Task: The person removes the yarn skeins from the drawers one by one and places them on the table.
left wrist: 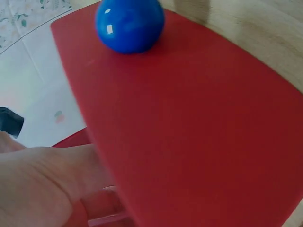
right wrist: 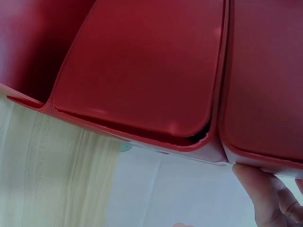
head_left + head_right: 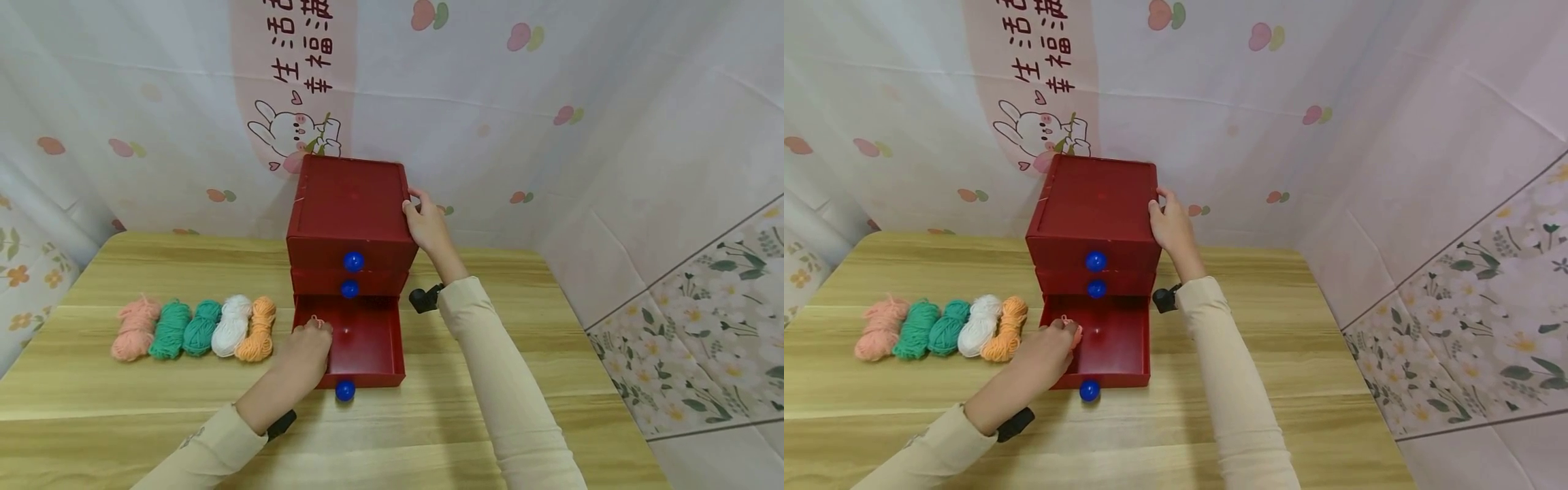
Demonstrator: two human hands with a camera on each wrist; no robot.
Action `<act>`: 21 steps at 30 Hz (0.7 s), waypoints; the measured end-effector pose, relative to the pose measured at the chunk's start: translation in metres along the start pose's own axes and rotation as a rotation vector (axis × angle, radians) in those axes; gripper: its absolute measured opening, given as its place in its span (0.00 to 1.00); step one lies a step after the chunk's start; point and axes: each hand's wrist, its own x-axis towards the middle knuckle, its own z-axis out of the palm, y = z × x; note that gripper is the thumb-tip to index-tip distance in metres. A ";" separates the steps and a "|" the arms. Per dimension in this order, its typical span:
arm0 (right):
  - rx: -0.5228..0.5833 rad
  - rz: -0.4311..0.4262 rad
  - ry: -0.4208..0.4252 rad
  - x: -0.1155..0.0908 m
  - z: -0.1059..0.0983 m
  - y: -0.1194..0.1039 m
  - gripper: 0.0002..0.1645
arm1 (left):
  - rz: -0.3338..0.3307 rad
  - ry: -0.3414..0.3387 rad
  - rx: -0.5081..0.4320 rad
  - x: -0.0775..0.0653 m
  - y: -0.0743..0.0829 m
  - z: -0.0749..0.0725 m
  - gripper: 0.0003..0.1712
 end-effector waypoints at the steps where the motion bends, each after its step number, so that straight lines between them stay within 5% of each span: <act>1: -0.001 -0.003 0.000 0.000 0.000 0.000 0.28 | 0.001 -0.001 -0.006 0.001 0.000 0.001 0.06; 21: 0.021 0.003 -0.011 0.000 -0.001 0.001 0.28 | 0.006 -0.032 -0.053 0.011 -0.009 0.020 0.16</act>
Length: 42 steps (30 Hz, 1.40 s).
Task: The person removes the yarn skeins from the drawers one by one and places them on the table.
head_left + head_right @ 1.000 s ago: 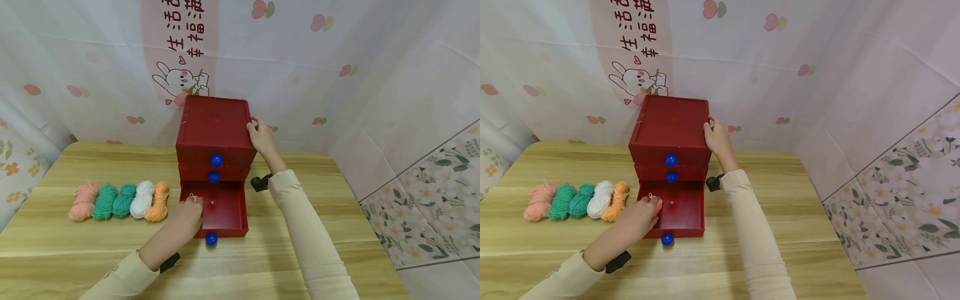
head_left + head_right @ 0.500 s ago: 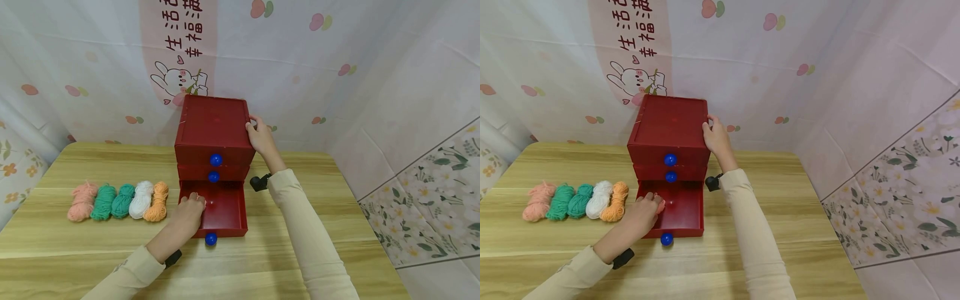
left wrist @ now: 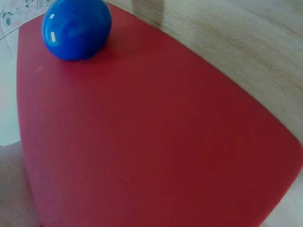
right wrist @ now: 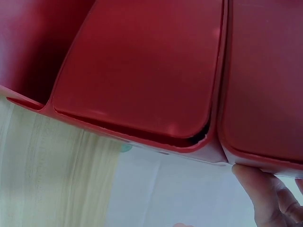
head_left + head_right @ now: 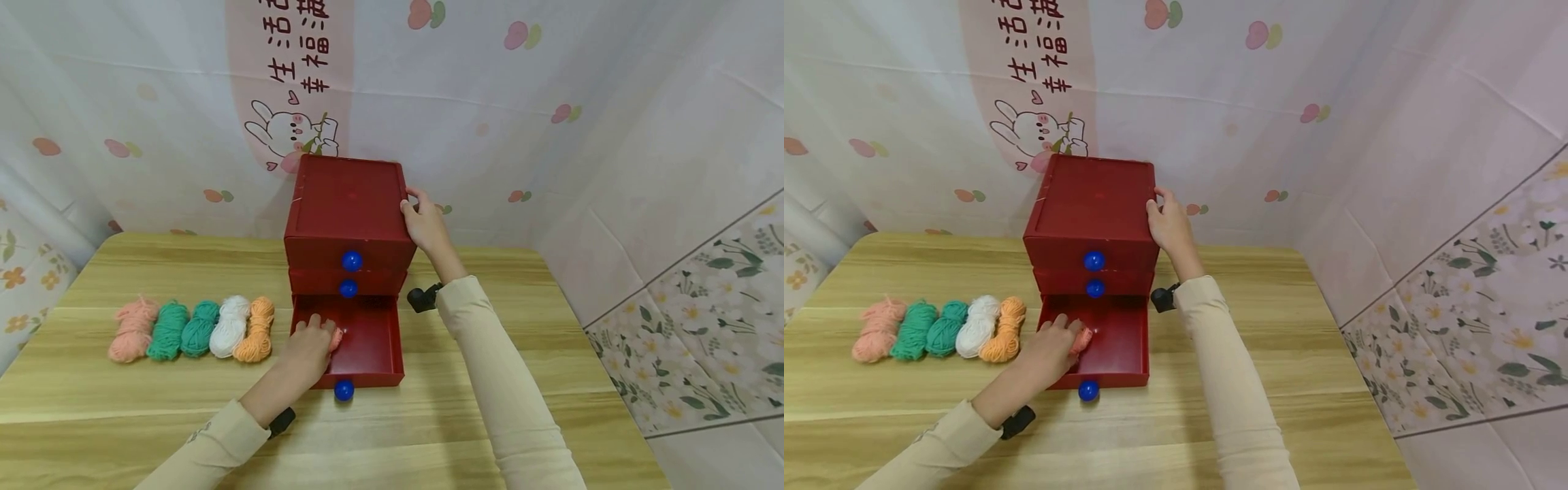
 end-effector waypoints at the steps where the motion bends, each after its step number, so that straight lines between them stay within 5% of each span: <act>1: -0.001 -0.001 -0.003 0.000 0.000 0.000 0.28 | 0.000 -0.007 0.004 0.000 0.000 0.000 0.17; 14: 0.005 0.006 -0.002 0.000 0.000 -0.001 0.28 | 0.018 0.015 -0.032 0.001 -0.006 0.003 0.20; 29: 0.000 0.016 0.001 -0.001 0.000 -0.002 0.28 | -0.026 0.162 -0.393 -0.012 -0.009 -0.025 0.24; 36: 0.007 0.017 -0.001 -0.002 0.000 -0.002 0.28 | -0.065 0.251 -0.492 -0.029 -0.027 -0.043 0.25; 42: 0.005 0.010 -0.001 -0.002 0.000 -0.002 0.28 | -0.093 0.365 -0.481 -0.046 -0.055 -0.057 0.26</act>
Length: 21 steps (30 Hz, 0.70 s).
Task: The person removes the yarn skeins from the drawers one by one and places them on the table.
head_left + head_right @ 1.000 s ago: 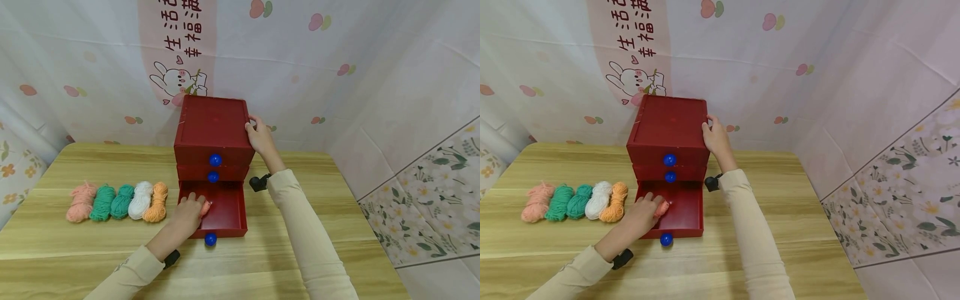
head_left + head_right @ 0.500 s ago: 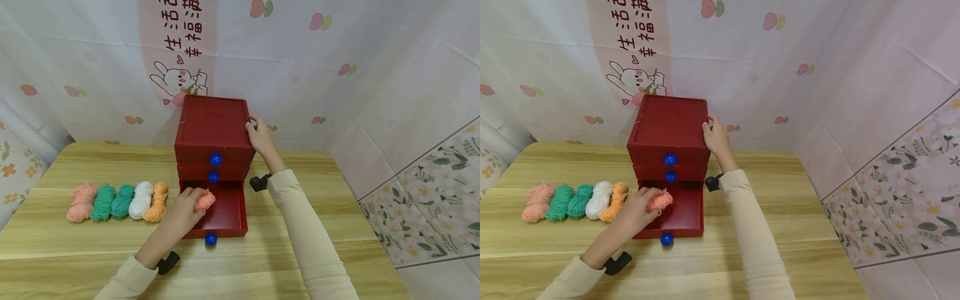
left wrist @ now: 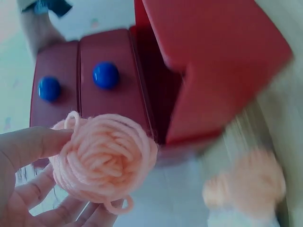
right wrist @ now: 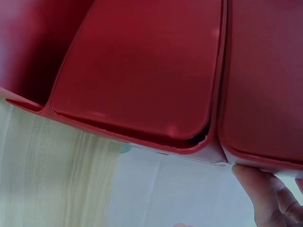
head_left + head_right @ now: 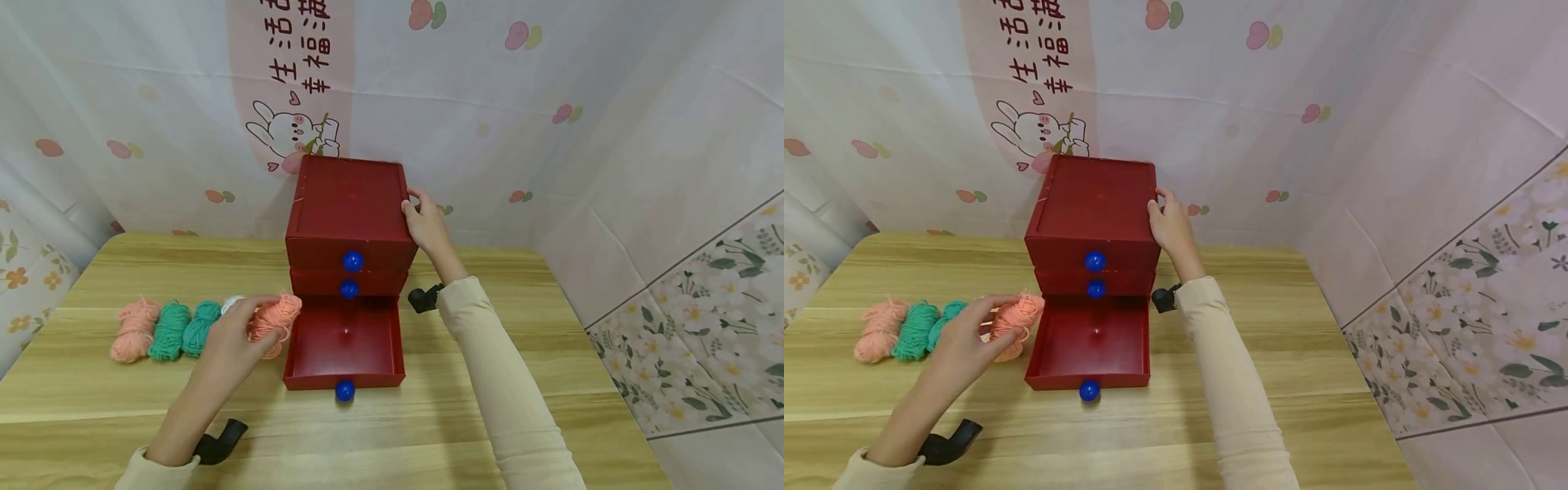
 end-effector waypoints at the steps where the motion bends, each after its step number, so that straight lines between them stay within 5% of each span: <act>1: 0.001 -0.002 0.000 0.000 0.000 0.000 0.28 | -0.001 0.015 0.012 -0.001 -0.004 -0.005 0.26; 14: -0.013 -0.015 -0.009 0.002 0.001 0.000 0.28 | -0.098 0.124 0.075 -0.009 -0.068 -0.071 0.27; 21: 0.000 -0.014 -0.005 0.001 0.000 0.000 0.28 | -0.219 0.167 0.139 -0.011 -0.094 -0.096 0.28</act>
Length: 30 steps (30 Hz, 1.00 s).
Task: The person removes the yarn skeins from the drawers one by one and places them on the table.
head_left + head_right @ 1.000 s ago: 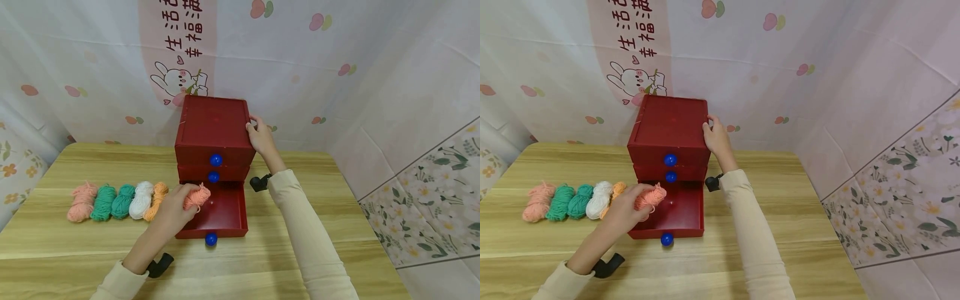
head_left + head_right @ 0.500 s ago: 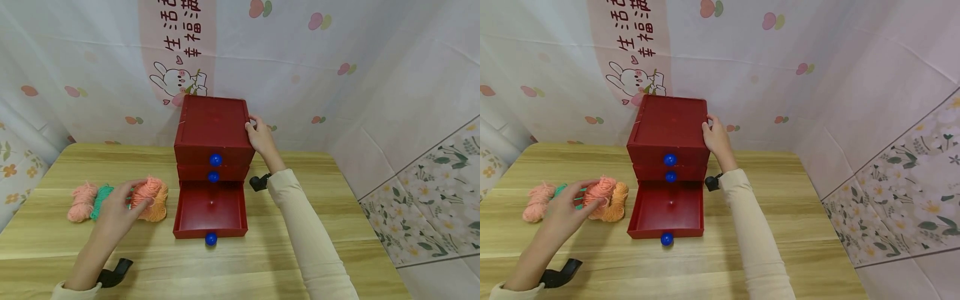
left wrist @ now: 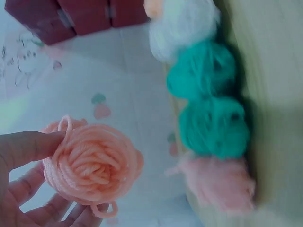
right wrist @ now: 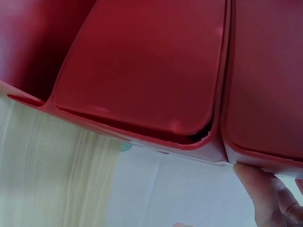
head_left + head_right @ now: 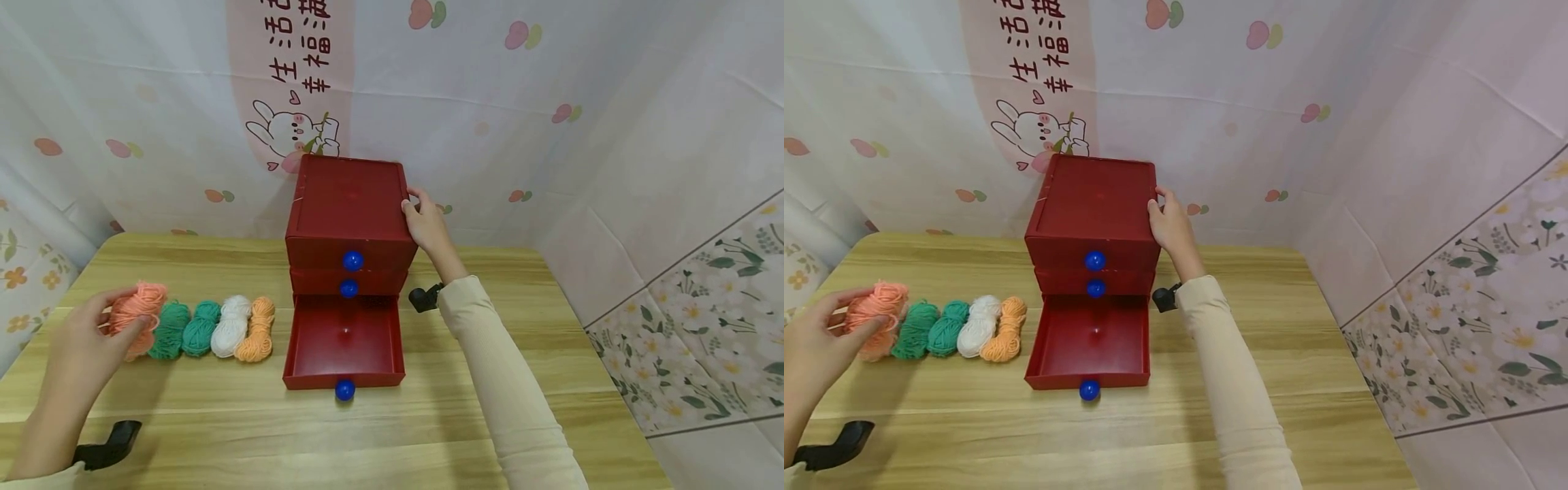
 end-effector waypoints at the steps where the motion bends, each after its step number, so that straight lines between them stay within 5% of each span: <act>1: -0.001 -0.001 0.000 0.000 0.000 0.000 0.28 | -0.009 0.004 0.014 0.001 -0.003 -0.002 0.28; 10: -0.011 0.004 -0.001 0.000 -0.002 0.002 0.28 | -0.028 0.089 0.129 0.016 -0.048 -0.009 0.27; 17: -0.010 0.003 -0.002 0.000 0.000 0.002 0.28 | -0.049 0.037 0.068 0.023 -0.074 -0.017 0.28; 20: -0.014 0.002 0.000 0.000 0.000 0.002 0.28 | -0.074 0.042 0.047 0.033 -0.127 -0.006 0.30; 24: -0.016 0.001 0.004 0.001 0.000 0.002 0.28 | -0.103 0.053 0.085 0.036 -0.152 -0.002 0.30; 27: -0.017 0.004 0.003 0.000 -0.001 0.001 0.28 | -0.124 0.028 0.139 0.027 -0.116 -0.010 0.26; 30: -0.017 0.004 0.003 -0.001 -0.001 0.000 0.28 | -0.151 -0.024 0.187 0.025 -0.109 -0.009 0.29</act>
